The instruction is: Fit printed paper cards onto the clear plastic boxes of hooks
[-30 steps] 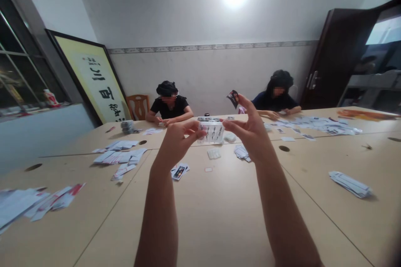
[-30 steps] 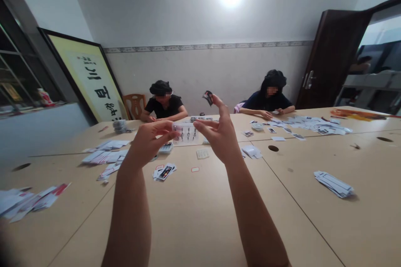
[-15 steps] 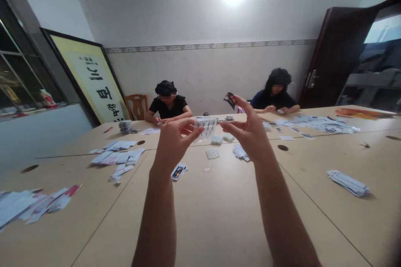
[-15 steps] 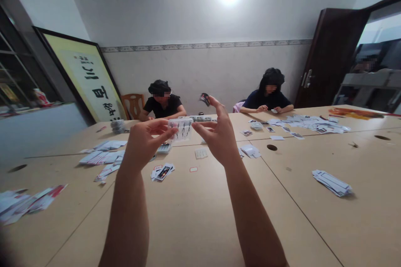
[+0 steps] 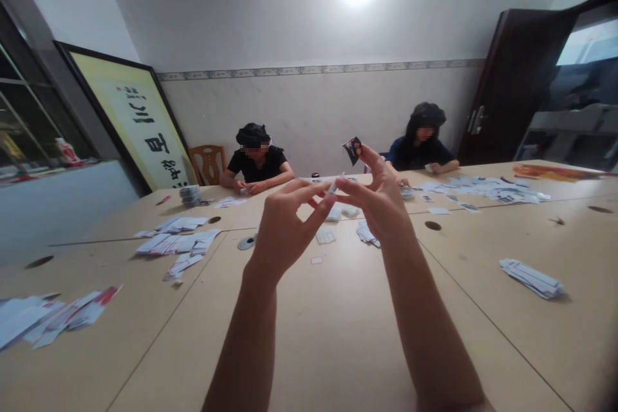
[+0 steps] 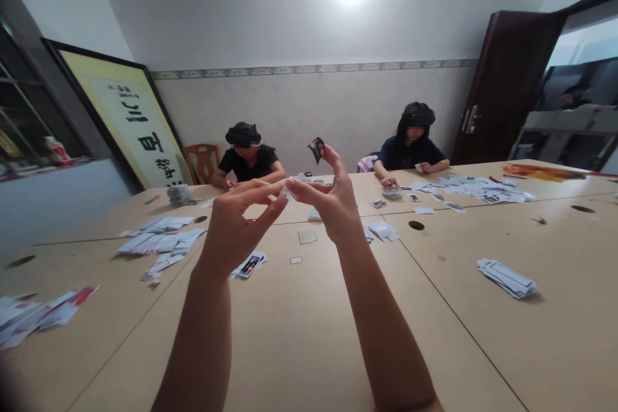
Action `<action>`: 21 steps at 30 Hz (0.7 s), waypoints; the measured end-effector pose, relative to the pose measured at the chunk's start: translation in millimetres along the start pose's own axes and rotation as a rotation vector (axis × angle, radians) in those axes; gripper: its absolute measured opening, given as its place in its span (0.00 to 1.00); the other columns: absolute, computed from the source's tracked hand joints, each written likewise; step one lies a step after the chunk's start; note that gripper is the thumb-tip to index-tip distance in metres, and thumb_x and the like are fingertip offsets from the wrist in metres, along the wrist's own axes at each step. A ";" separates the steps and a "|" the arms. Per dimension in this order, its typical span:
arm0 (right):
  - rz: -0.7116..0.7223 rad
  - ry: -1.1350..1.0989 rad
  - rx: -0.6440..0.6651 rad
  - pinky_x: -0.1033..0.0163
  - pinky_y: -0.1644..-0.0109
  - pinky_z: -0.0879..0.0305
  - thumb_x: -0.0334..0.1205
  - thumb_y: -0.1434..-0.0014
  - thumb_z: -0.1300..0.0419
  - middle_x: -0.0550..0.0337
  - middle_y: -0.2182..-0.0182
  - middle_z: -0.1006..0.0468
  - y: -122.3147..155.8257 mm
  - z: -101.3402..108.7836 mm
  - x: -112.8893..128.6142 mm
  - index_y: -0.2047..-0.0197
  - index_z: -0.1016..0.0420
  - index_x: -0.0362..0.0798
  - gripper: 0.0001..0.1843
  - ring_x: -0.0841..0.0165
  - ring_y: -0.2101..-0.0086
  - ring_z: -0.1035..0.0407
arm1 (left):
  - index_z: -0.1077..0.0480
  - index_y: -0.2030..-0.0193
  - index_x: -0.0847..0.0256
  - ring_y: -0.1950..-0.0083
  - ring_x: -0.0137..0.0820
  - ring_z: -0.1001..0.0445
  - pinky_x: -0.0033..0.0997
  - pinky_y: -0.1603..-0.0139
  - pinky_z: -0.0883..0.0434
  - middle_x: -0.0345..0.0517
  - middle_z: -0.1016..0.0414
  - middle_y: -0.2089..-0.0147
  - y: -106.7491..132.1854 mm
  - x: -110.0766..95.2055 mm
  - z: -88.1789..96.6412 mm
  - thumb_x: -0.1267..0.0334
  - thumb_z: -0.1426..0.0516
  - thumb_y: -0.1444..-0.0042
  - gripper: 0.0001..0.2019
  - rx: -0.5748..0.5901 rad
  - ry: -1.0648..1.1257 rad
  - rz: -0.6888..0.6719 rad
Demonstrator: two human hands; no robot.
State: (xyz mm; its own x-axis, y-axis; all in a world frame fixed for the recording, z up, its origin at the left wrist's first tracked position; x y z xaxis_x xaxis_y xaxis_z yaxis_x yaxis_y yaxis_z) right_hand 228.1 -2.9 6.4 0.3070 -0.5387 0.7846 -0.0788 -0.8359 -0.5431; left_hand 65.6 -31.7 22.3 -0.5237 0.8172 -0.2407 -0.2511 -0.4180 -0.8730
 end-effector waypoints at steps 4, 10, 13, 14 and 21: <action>0.011 0.024 -0.031 0.47 0.50 0.20 0.49 0.59 0.23 0.49 0.30 0.41 1.0 -1.7 0.5 0.29 0.43 0.55 0.57 0.52 0.51 0.23 | 0.18 0.53 0.57 0.58 0.32 0.19 0.31 0.57 0.26 0.45 0.16 0.59 -0.5 1.8 0.7 0.61 0.40 0.36 0.10 -0.022 0.041 -0.003; 0.154 0.188 -0.137 0.43 0.45 0.25 0.52 0.54 0.26 0.54 0.28 0.46 3.7 -9.4 -5.7 0.27 0.44 0.62 0.54 0.47 0.40 0.33 | 0.18 0.54 0.56 0.58 0.34 0.18 0.33 0.56 0.25 0.44 0.15 0.60 0.9 2.7 -2.6 0.62 0.42 0.35 0.10 -0.004 -0.077 -0.013; 0.195 0.219 -0.122 0.45 0.45 0.25 0.52 0.53 0.26 0.52 0.29 0.45 3.8 -10.2 -8.3 0.26 0.46 0.62 0.55 0.46 0.37 0.37 | 0.19 0.52 0.57 0.57 0.35 0.18 0.33 0.55 0.25 0.46 0.16 0.58 1.9 1.4 -1.8 0.61 0.43 0.34 0.11 0.017 -0.135 -0.027; 0.202 0.225 -0.119 0.45 0.45 0.25 0.52 0.53 0.26 0.52 0.29 0.45 3.7 -10.6 -9.4 0.26 0.47 0.62 0.56 0.46 0.37 0.37 | 0.20 0.53 0.58 0.57 0.35 0.18 0.34 0.55 0.25 0.46 0.16 0.58 2.1 1.0 -1.6 0.62 0.44 0.34 0.11 0.018 -0.166 -0.033; 0.234 0.196 -0.208 0.46 0.47 0.24 0.56 0.49 0.29 0.49 0.30 0.42 5.4 -23.8 -25.3 0.24 0.56 0.63 0.57 0.48 0.39 0.34 | 0.20 0.58 0.65 0.60 0.40 0.18 0.38 0.55 0.25 0.52 0.17 0.61 -0.2 8.9 -7.1 0.70 0.47 0.40 0.13 -0.034 -0.396 -0.104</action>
State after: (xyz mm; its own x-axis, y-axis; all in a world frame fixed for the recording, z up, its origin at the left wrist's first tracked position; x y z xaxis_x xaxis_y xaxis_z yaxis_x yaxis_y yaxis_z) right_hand 197.3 3.7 -9.3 0.0719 -0.7108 0.6997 -0.3231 -0.6803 -0.6579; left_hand 66.7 -21.5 17.3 -0.7713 0.6360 0.0253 -0.2955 -0.3226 -0.8992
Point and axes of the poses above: each hand's wrist, its own y-axis away from the middle knuckle, its own z-axis out of the back of the hand, x = y × z, the point moved 2 cm from there along -y, towards the middle knuckle
